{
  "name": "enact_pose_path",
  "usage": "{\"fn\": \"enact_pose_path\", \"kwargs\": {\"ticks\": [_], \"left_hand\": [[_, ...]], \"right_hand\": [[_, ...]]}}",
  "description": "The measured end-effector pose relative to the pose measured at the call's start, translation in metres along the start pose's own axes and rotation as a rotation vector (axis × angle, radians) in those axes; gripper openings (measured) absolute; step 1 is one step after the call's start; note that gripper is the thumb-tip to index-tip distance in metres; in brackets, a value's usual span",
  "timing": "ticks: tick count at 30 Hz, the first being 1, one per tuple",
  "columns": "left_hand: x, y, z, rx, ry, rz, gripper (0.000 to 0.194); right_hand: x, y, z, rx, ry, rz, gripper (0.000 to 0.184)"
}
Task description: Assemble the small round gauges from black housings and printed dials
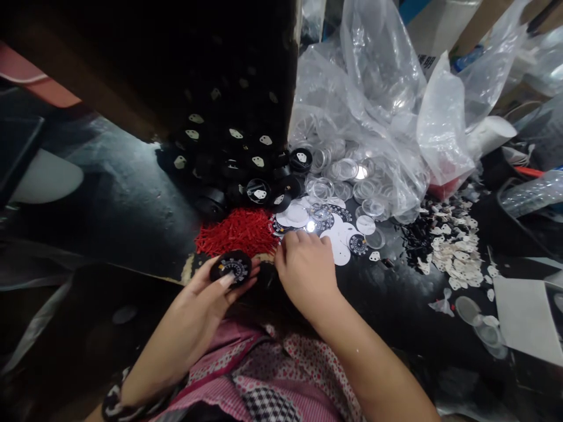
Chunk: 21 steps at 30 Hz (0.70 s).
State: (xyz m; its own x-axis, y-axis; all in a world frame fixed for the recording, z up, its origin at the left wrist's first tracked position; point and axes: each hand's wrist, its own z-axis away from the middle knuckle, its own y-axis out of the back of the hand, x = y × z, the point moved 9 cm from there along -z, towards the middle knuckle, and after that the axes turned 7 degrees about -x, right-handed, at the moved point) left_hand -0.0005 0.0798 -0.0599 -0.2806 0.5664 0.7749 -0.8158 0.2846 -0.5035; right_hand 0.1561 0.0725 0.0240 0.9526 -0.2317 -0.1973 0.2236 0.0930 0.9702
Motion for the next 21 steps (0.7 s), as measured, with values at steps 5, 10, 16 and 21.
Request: {"fn": "enact_pose_path", "kwargs": {"ticks": [5, 10, 16, 21], "left_hand": [[0.012, -0.013, -0.015, -0.015, -0.044, 0.169, 0.022], [0.007, -0.012, -0.014, 0.001, -0.032, 0.162, 0.026], [0.006, -0.013, -0.01, -0.001, -0.033, 0.153, 0.028], [0.007, -0.012, -0.009, 0.0, -0.022, 0.168, 0.029]], "right_hand": [[-0.009, -0.008, -0.014, -0.015, -0.01, 0.132, 0.017], [-0.002, -0.012, -0.004, -0.039, -0.013, 0.052, 0.015], [-0.009, -0.006, -0.01, -0.025, 0.01, 0.109, 0.014], [-0.016, -0.008, -0.014, -0.07, 0.06, 0.182, 0.013]]}}
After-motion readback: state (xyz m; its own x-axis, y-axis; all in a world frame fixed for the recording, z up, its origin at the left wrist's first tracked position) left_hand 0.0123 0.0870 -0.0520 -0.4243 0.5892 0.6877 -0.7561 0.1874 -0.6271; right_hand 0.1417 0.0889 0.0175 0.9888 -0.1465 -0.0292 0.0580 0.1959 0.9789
